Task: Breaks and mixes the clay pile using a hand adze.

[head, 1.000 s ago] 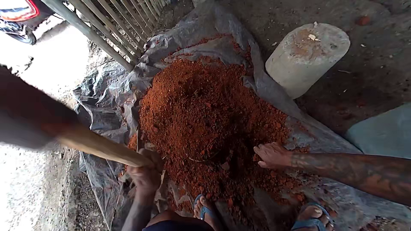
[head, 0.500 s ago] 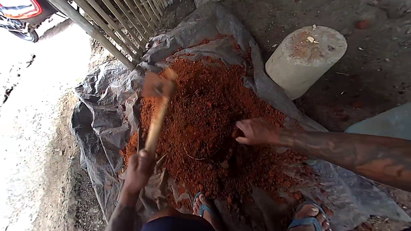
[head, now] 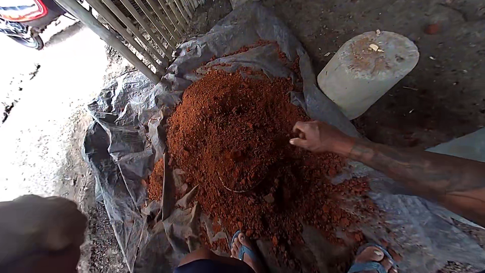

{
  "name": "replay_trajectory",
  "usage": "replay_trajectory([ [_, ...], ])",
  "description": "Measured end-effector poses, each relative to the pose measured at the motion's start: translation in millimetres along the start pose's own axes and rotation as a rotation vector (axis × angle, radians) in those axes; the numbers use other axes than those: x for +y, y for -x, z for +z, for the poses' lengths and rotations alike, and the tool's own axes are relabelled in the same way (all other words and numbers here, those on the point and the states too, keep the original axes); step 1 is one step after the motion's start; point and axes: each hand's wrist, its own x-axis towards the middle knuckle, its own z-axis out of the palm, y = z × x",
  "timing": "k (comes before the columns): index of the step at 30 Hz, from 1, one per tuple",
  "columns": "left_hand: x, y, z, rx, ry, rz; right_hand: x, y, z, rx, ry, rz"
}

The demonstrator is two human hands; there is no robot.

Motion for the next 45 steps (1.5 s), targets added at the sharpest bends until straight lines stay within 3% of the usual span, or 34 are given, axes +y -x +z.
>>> replay_trajectory([
  [2, -3, -3, 61, -0.005, 0.117, -0.012, 13, 6, -3, 0.013, -0.03, 0.063],
  [4, -50, 20, 120, 0.006, 0.027, -0.137, 19, 13, -2, 0.011, -0.04, 0.084],
  [6, -132, 67, 152, -0.14, -0.311, -0.487, 21, 16, 2, -0.025, -0.041, 0.076],
  [8, -204, 101, 166, -0.406, -0.461, -0.98, 21, 21, 11, -0.083, -0.034, 0.065],
  [10, -232, 107, 169, -0.329, -0.382, -1.147, 18, 27, 9, -0.15, -0.027, 0.036],
  [13, -190, 80, 141, -0.198, -0.33, -1.044, 20, 39, 17, -0.18, -0.017, -0.027],
  [16, -132, 39, 112, -0.049, -0.267, -0.616, 18, 38, 30, -0.234, -0.049, -0.055],
  [19, -87, -2, 106, 0.094, -0.005, -0.21, 9, 35, 37, -0.287, -0.015, -0.059],
  [22, -88, -7, 128, 0.127, 0.153, 0.008, -6, 28, 37, -0.299, -0.004, -0.08],
  [24, -137, 35, 155, 0.109, 0.015, -0.126, -13, 23, 39, -0.309, -0.007, -0.095],
  [25, -168, 67, 168, 0.038, -0.16, -0.319, -15, 21, 39, -0.317, -0.002, -0.1],
  [27, -224, 112, 189, -0.323, -0.443, -0.84, -15, 21, 47, -0.328, 0.01, -0.117],
  [29, -239, 110, 200, -0.471, -0.487, -1.074, -17, 27, 53, -0.347, 0.031, -0.131],
  [32, -181, 65, 176, -0.43, -0.459, -0.943, -20, 41, 58, -0.391, 0.035, -0.139],
  [37, -87, 4, 132, -0.06, -0.076, -0.273, -21, 45, 84, -0.475, 0.047, -0.188],
  [40, -72, -12, 133, 0.017, 0.16, 0.025, -39, 46, 94, -0.493, 0.056, -0.244],
  [42, -103, 12, 150, 0.065, 0.138, -0.001, -51, 50, 105, -0.528, 0.079, -0.286],
  [43, -130, 39, 159, 0.054, 0.045, -0.114, -56, 53, 112, -0.544, 0.097, -0.303],
  [44, -159, 71, 169, 0.008, -0.13, -0.313, -59, 55, 120, -0.559, 0.121, -0.313],
  [45, -188, 98, 176, -0.15, -0.354, -0.586, -61, 58, 127, -0.576, 0.149, -0.316],
])
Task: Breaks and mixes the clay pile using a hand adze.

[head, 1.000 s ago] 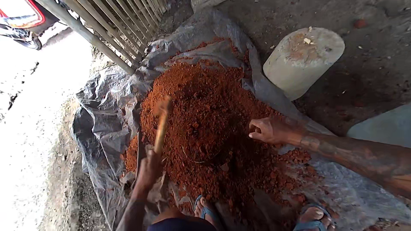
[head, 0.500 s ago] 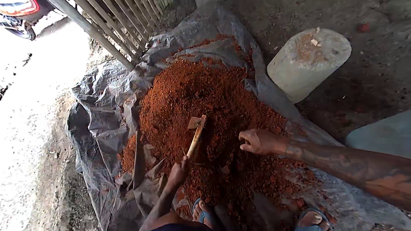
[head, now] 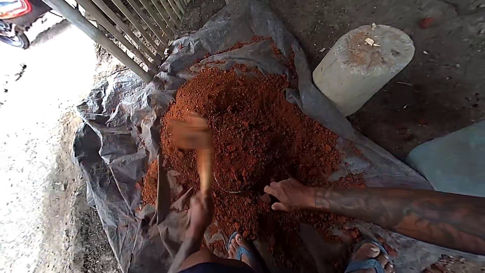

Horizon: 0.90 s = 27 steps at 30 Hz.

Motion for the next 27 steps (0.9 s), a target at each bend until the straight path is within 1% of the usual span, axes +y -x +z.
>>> replay_trajectory([
  [1, -28, -1, 17, -0.206, -0.17, -0.244, -4, -1, 9, -0.023, 0.015, 0.006],
  [2, -51, -2, 30, -0.317, -0.243, -0.388, -11, 0, 19, -0.038, 0.023, 0.016],
  [3, -54, -6, 31, -0.35, -0.261, -0.461, -14, 1, 24, -0.033, 0.034, 0.027],
  [4, -41, -16, 23, -0.327, -0.254, -0.477, -14, 0, 23, -0.007, 0.051, 0.035],
  [5, -23, -18, 10, -0.298, -0.225, -0.457, -17, 0, 26, 0.006, 0.055, 0.044],
  [6, -7, -12, -4, -0.253, -0.172, -0.416, -21, 1, 31, 0.0, 0.056, 0.054],
  [7, 11, -11, -19, -0.183, -0.095, -0.324, -23, -1, 29, 0.004, 0.059, 0.068],
  [9, 47, -14, -52, -0.022, 0.069, -0.047, -26, -9, 27, 0.021, 0.047, 0.106],
  [11, 82, -16, -75, 0.093, 0.246, 0.24, -29, -16, 28, 0.014, 0.047, 0.143],
  [13, 105, -19, -84, 0.145, 0.401, 0.493, -30, -23, 26, 0.002, 0.079, 0.152],
  [14, 108, -20, -80, 0.156, 0.46, 0.578, -31, -26, 25, -0.006, 0.094, 0.147],
  [15, 103, -19, -70, 0.167, 0.49, 0.615, -31, -27, 25, -0.011, 0.105, 0.138],
  [16, 90, -16, -56, 0.175, 0.477, 0.592, -32, -27, 26, -0.017, 0.113, 0.128],
  [17, 72, -9, -38, 0.179, 0.421, 0.499, -32, -25, 27, -0.024, 0.116, 0.12],
  [18, 52, 1, -17, 0.166, 0.289, 0.324, -31, -23, 27, -0.028, 0.114, 0.114],
  [19, 25, 10, 1, 0.074, 0.089, 0.108, -28, -19, 25, -0.022, 0.108, 0.112],
  [20, -5, 12, 17, -0.089, -0.088, -0.124, -25, -14, 22, -0.003, 0.092, 0.113],
  [21, -34, 10, 31, -0.248, -0.19, -0.315, -24, -8, 17, 0.029, 0.063, 0.118],
  [22, -54, 8, 41, -0.327, -0.244, -0.422, -23, -2, 8, 0.072, 0.039, 0.129],
  [23, -58, 5, 43, -0.33, -0.247, -0.454, -21, 3, -8, 0.134, 0.024, 0.142],
  [24, -50, -1, 35, -0.308, -0.224, -0.448, -20, 6, -27, 0.228, 0.008, 0.151],
  [26, -26, 3, 12, -0.243, -0.126, -0.388, -26, 4, -54, 0.383, -0.026, 0.162],
  [27, -12, 1, -1, -0.179, -0.059, -0.318, -29, -3, -68, 0.435, -0.024, 0.16],
])
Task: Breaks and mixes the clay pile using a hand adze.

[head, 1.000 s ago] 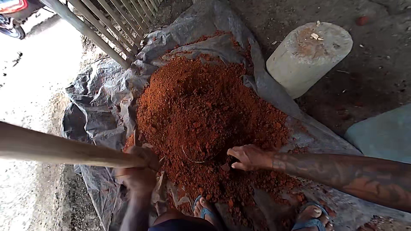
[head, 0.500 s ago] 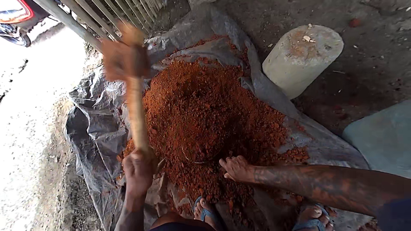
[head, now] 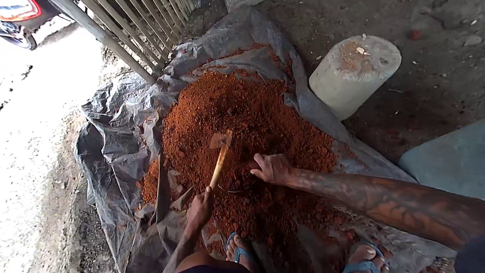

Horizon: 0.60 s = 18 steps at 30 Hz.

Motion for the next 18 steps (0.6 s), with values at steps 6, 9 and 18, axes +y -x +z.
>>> replay_trajectory([
  [6, 100, 45, -110, 0.346, 0.237, 0.662, -10, -30, -30, 0.104, -0.114, -0.023],
  [9, 123, 67, -132, 0.413, 0.366, 0.952, 23, -31, -40, 0.192, -0.142, 0.039],
  [18, -25, -10, 42, -0.249, -0.331, -0.056, 73, 3, -48, 0.219, -0.172, 0.183],
])
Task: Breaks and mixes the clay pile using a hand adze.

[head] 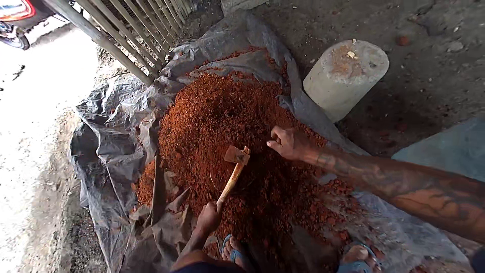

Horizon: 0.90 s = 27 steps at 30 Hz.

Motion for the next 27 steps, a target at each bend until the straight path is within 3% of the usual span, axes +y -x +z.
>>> replay_trajectory([
  [3, 25, 27, -44, 0.119, 0.084, 0.05, 25, 19, -4, -0.061, -0.033, 0.062],
  [7, 64, 78, -121, 0.505, 0.465, 0.556, 54, 31, 0, -0.123, -0.013, 0.116],
  [11, 99, 100, -156, 0.578, 0.766, 1.076, 56, 33, 10, -0.157, -0.004, 0.108],
  [13, 83, 80, -119, 0.63, 0.759, 1.024, 51, 31, 11, -0.167, -0.018, 0.086],
  [15, 38, 51, -51, 0.6, 0.48, 0.588, 49, 28, 13, -0.185, -0.005, 0.066],
  [17, -7, 21, -1, 0.183, 0.142, 0.044, 50, 29, 17, -0.195, 0.003, 0.062],
  [19, -25, 7, 8, 0.079, 0.129, -0.097, 51, 29, 12, -0.214, -0.007, 0.042],
  [23, 4, 60, -64, 0.243, 0.384, 0.127, 65, 34, 13, -0.225, -0.08, 0.065],
  [27, 49, 101, -137, 0.506, 0.686, 0.725, 86, 29, 19, -0.189, -0.049, 0.111],
])
